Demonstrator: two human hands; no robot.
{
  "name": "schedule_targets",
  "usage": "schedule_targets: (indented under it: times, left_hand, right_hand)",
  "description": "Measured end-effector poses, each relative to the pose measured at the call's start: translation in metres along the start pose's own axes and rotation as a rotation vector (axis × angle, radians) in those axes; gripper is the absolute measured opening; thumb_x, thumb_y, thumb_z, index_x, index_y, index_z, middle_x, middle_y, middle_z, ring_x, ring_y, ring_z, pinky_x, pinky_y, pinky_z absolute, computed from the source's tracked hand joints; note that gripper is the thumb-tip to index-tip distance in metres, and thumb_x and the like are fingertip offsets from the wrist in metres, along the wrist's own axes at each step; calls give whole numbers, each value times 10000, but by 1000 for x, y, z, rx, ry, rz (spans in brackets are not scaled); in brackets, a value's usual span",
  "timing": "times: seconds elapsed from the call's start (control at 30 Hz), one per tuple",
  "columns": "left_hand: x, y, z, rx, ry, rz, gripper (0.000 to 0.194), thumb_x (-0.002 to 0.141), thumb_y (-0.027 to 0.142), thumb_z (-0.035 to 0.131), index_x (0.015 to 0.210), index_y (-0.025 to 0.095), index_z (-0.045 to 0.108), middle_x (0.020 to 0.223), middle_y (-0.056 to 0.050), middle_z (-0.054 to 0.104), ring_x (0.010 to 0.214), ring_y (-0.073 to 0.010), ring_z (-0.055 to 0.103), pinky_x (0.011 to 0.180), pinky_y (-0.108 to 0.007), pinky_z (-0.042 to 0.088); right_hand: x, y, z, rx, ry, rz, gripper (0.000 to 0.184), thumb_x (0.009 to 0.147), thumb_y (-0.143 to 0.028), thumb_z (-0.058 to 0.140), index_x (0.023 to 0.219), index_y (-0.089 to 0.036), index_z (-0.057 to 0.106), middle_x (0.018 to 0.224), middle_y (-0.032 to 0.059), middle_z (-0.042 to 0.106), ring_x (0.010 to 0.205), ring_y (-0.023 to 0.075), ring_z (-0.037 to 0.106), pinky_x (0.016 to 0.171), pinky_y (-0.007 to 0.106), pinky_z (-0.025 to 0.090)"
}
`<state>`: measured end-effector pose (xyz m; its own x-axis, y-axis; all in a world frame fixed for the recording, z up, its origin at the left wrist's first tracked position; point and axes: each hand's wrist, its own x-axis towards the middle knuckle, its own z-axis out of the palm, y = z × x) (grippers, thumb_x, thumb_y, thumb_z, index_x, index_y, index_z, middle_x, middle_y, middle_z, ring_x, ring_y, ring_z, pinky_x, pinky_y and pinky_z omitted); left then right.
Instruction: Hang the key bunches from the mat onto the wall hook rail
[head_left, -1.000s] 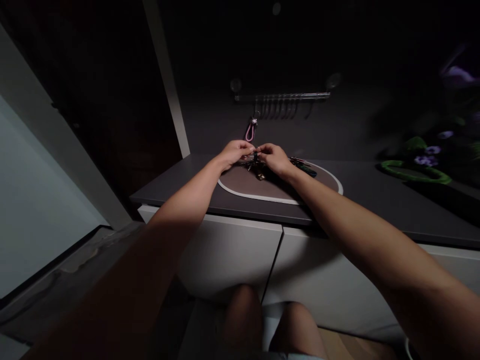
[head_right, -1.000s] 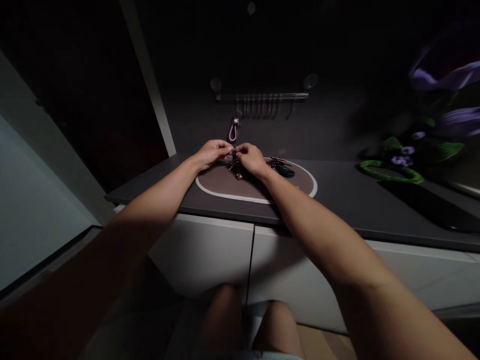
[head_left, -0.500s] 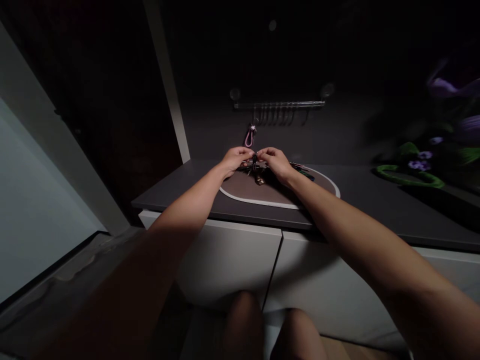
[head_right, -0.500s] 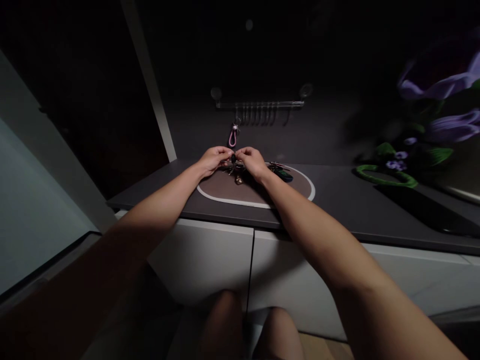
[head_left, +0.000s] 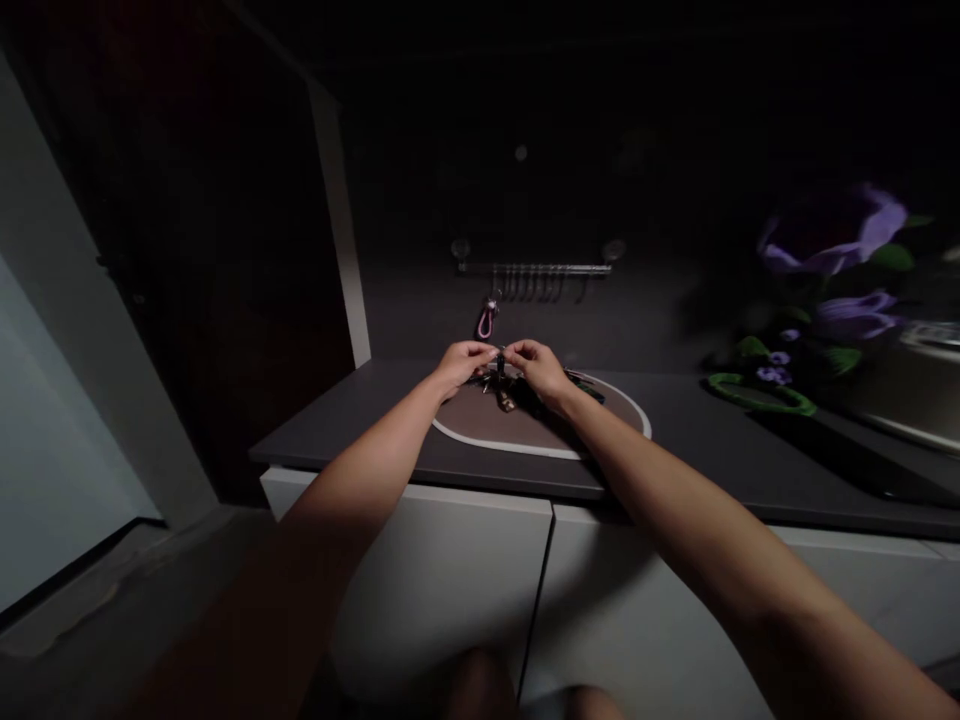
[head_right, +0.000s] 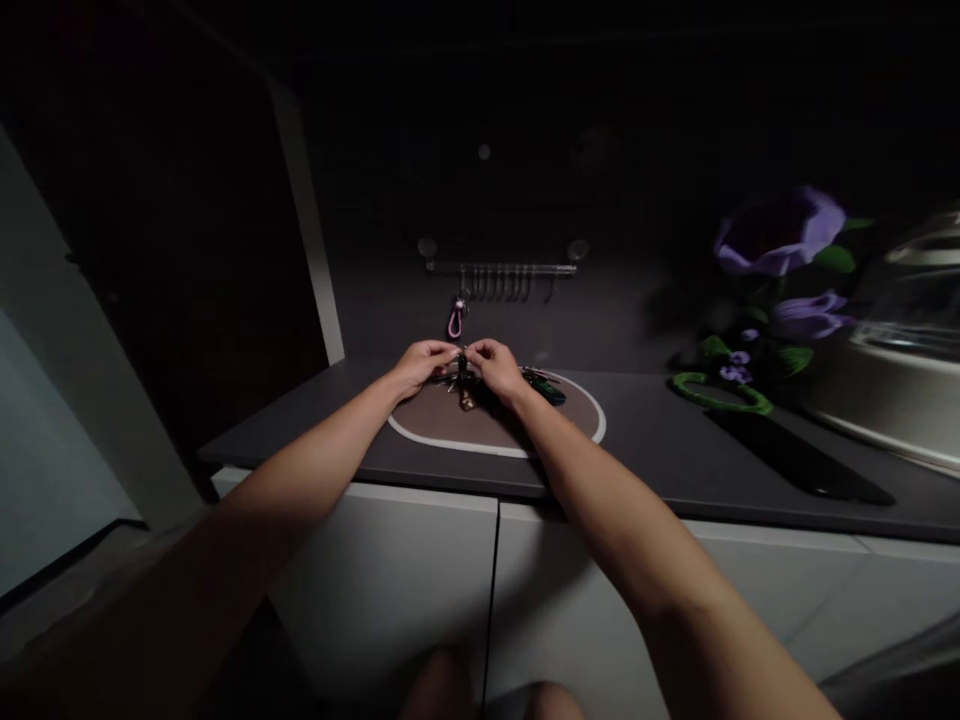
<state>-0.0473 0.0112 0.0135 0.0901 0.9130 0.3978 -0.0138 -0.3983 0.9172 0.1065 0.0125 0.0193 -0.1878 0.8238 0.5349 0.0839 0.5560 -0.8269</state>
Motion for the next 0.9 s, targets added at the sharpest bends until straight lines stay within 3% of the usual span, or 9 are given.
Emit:
schedule_targets:
  times: [0.2,0.37,0.67,0.9]
  left_hand:
    - [-1,1,3,133,79,34,273,693,307,603,857,93,648,608,2,577,517,-57,436,506,-187,332]
    - [5,-5,1,298,168,73,215,728,284,536,715,95,637,518,22,523,499,-79,435,511,-207,327]
    - [7,-7,1,548,198,117,209,746,254,513,715,102,653,647,-39,627,590,-112,524,577,-225,368]
    - [8,-6,0,617,213,124,213,758,257,509,713,117,664,662,-47,646,608,-127,546,587,-234,381]
  right_hand:
    - [4,3,2,53,6,29,233,618,-357,627,697,-156,538,603,-41,501,573,75,444,586,212,378]
    - [13,-4,5,153,81,84,214,615,-328,638,678,-160,522,643,-35,507,581,74,472,610,235,439]
    - [65,-30,12,287,270,108,66,702,-172,537,660,-147,492,573,-35,498,518,70,491,537,221,460]
    - [97,-37,19,332,448,216,84,718,-91,481,657,-142,508,519,-30,509,459,68,498,484,198,446]
